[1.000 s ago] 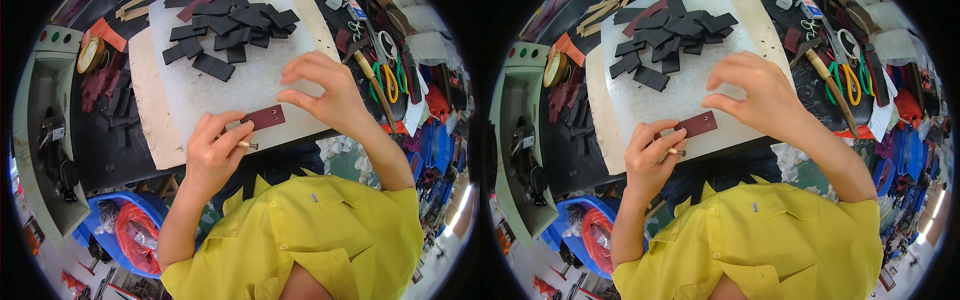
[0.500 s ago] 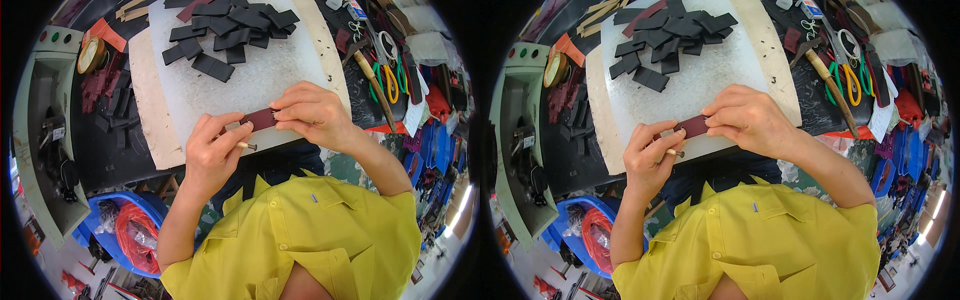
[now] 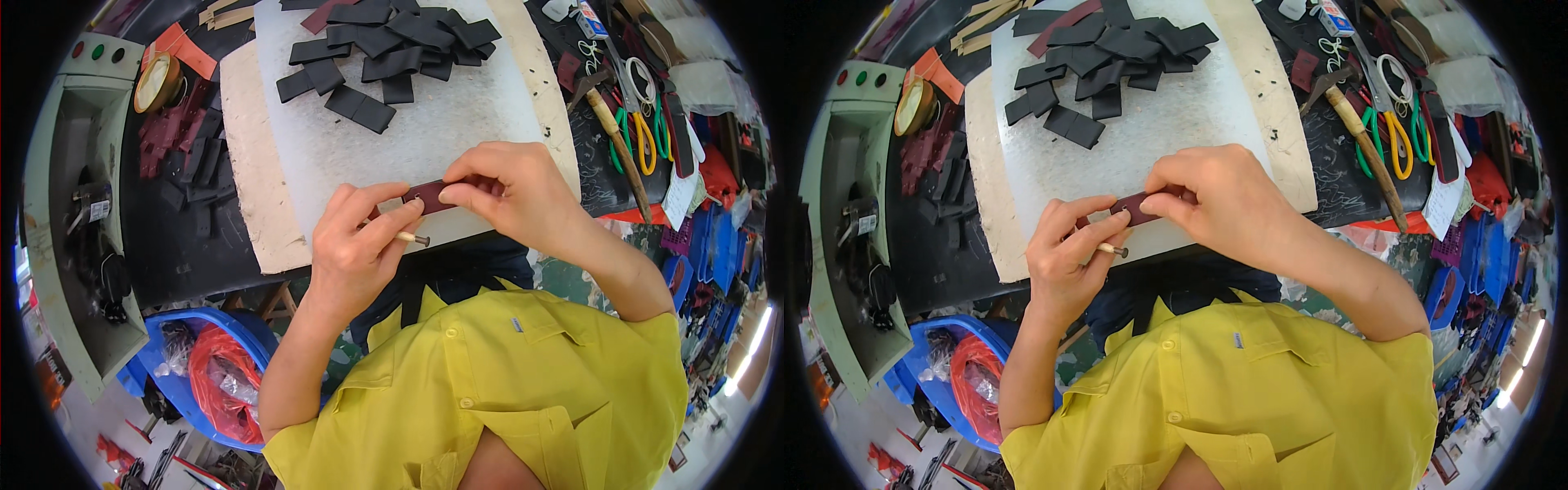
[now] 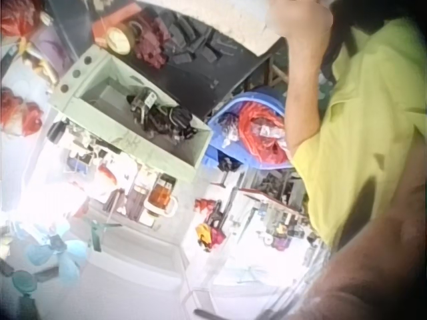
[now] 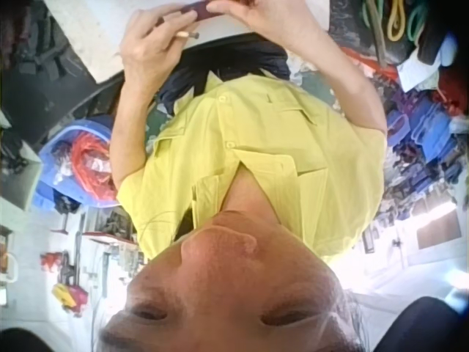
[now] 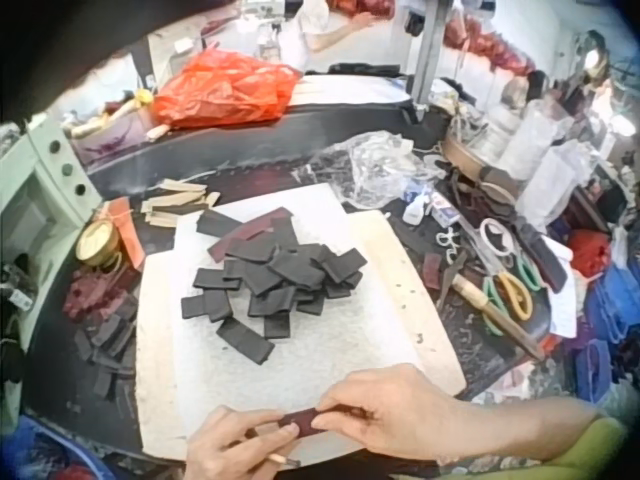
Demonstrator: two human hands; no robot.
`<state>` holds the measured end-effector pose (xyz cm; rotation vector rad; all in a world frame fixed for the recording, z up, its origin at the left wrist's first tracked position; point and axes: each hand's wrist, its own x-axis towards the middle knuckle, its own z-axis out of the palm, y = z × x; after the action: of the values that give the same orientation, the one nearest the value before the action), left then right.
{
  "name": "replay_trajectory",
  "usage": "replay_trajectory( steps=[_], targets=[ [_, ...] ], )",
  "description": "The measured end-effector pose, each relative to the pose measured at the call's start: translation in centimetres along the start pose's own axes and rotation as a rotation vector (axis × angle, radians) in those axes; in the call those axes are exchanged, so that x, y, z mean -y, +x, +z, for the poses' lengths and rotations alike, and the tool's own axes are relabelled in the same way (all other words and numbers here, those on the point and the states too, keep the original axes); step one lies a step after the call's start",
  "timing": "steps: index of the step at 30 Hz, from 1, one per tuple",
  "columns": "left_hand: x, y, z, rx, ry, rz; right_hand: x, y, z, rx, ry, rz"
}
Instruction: The person assembles small rectangular leather pieces by placing a black piece over a reddish-brown piece and securing them with a metal pin. They use a hammer and a small metal tool to drive the pin through the leather layers, repeating this process for multiple units on a workbench.
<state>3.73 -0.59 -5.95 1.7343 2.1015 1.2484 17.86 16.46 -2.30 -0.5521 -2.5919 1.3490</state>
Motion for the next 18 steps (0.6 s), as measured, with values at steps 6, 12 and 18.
replay_trajectory(
  steps=[6,12,18],
  targets=[
    [0.03,-0.04,-0.10,-0.006,0.000,0.007,-0.04,0.33,0.05,0.003,0.024,0.073],
    [0.05,-0.10,-0.09,-0.011,0.008,0.015,-0.01,0.30,0.07,0.008,0.022,0.102],
    [-0.03,0.05,-0.13,0.003,0.012,0.011,-0.58,0.72,-0.54,-0.111,-0.191,-0.106]
  ],
)
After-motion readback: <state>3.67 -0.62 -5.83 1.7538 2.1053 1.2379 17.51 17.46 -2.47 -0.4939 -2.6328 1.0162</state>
